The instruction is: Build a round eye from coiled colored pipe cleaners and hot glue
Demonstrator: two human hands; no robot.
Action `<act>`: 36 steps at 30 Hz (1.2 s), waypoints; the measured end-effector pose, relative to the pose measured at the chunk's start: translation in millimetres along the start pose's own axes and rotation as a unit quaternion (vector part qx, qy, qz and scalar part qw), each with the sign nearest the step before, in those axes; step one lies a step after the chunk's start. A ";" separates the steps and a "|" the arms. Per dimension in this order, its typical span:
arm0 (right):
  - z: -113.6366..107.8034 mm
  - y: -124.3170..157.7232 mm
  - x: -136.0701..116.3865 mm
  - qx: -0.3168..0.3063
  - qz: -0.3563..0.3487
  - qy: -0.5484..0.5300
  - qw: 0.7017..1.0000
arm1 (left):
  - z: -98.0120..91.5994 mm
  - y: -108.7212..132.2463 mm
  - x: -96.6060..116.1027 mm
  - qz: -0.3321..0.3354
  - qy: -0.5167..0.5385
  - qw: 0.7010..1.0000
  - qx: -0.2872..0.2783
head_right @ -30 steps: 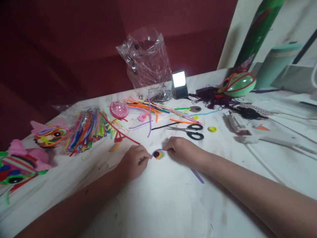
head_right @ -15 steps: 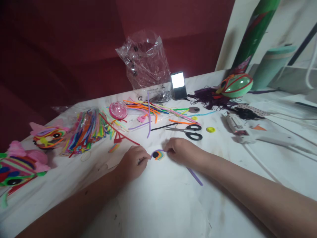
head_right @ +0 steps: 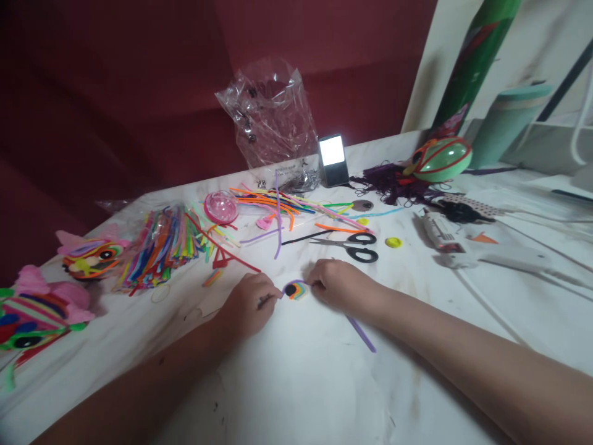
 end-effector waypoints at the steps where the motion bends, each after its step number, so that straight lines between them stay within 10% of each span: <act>1: -0.6 -0.1 0.4 -0.003 0.002 -0.007 1.000 | -0.1 0.1 0.1 0.001 0.000 1.000 0.000; 36: 1.0 2.3 -6.9 0.039 0.010 0.078 0.996 | -0.4 0.4 0.5 0.001 0.003 1.000 -0.007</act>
Point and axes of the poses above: each hand's wrist, its own y-axis away from the middle knuckle, its own z-axis out of the palm, x = y × z, the point moved 4 cm from there along -y, towards the middle knuckle, and after that the axes turned 13 degrees about x, right-handed, at the moved point
